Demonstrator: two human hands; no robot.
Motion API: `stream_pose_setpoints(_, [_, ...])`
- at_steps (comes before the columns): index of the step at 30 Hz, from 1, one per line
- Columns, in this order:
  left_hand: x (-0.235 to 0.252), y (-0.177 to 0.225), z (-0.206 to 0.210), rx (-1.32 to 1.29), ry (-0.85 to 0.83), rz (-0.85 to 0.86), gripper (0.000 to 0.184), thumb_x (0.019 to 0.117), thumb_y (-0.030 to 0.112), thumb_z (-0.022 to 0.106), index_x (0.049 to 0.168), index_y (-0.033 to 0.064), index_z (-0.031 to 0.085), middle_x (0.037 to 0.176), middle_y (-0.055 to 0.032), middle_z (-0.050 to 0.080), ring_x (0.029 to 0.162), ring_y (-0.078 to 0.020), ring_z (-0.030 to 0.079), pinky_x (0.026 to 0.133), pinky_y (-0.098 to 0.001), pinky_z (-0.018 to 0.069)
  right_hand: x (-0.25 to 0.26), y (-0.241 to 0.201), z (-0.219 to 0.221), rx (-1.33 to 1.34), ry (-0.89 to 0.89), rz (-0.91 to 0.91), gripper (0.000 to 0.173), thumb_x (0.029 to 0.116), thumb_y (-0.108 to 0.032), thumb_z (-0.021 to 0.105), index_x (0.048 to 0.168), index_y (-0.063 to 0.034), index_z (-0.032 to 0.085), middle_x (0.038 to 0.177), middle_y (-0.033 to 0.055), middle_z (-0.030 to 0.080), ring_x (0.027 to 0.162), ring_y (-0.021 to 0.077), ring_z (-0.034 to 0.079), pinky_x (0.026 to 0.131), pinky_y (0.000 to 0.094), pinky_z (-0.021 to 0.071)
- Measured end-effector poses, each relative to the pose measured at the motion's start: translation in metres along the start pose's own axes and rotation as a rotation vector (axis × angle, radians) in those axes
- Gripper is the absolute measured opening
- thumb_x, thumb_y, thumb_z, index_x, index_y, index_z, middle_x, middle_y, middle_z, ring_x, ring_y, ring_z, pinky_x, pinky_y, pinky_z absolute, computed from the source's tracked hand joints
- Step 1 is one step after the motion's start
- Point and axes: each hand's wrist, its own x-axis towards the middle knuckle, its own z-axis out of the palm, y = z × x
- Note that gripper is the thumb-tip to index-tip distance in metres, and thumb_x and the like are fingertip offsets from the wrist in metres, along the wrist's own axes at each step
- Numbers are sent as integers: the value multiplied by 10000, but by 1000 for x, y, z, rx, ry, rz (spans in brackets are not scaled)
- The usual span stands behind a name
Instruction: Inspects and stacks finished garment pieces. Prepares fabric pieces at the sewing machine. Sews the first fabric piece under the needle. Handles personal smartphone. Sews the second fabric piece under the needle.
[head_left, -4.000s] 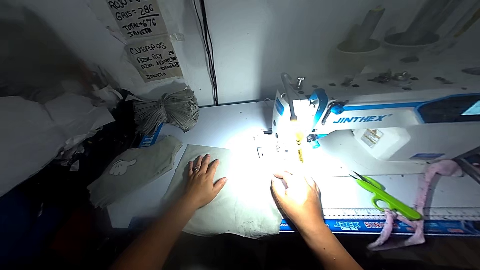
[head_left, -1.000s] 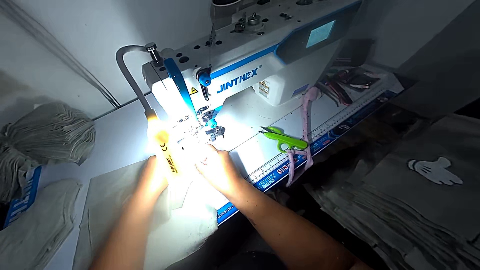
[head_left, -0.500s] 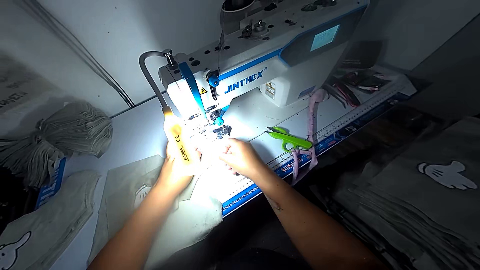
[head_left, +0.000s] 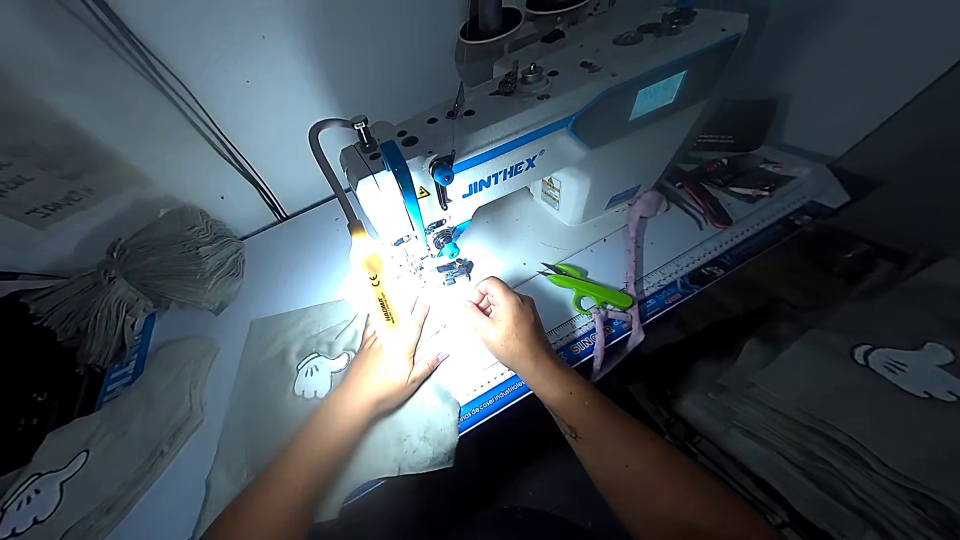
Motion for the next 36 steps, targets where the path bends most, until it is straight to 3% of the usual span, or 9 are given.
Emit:
stream_pose_setpoints(14, [21,-5,5,-33,29,2,825,1007,718,236,1636,186,287,1694,-13,273,1568,-205,223,1261,-570,94,2,2,4,-9,10,-36,89,914,-152,652,850,-99,622,643,-11,586,570,58,584,522,235,478])
stream_pose_setpoints(21, [22,-9,12,-36,79,14,819,1002,723,253,1620,191,333,1670,-21,328,1552,-226,267,1251,-567,141,1,0,4,-7,26,-49,82,903,-167,637,855,-101,625,641,-26,567,556,41,547,512,211,441])
stream_pose_setpoints(36, [24,-17,13,-65,77,17,779,1002,712,273,1615,237,346,1680,15,307,1567,-187,221,1263,-553,106,1,0,3,-19,28,-61,73,906,-145,642,859,-91,630,648,-19,576,565,39,558,518,203,453])
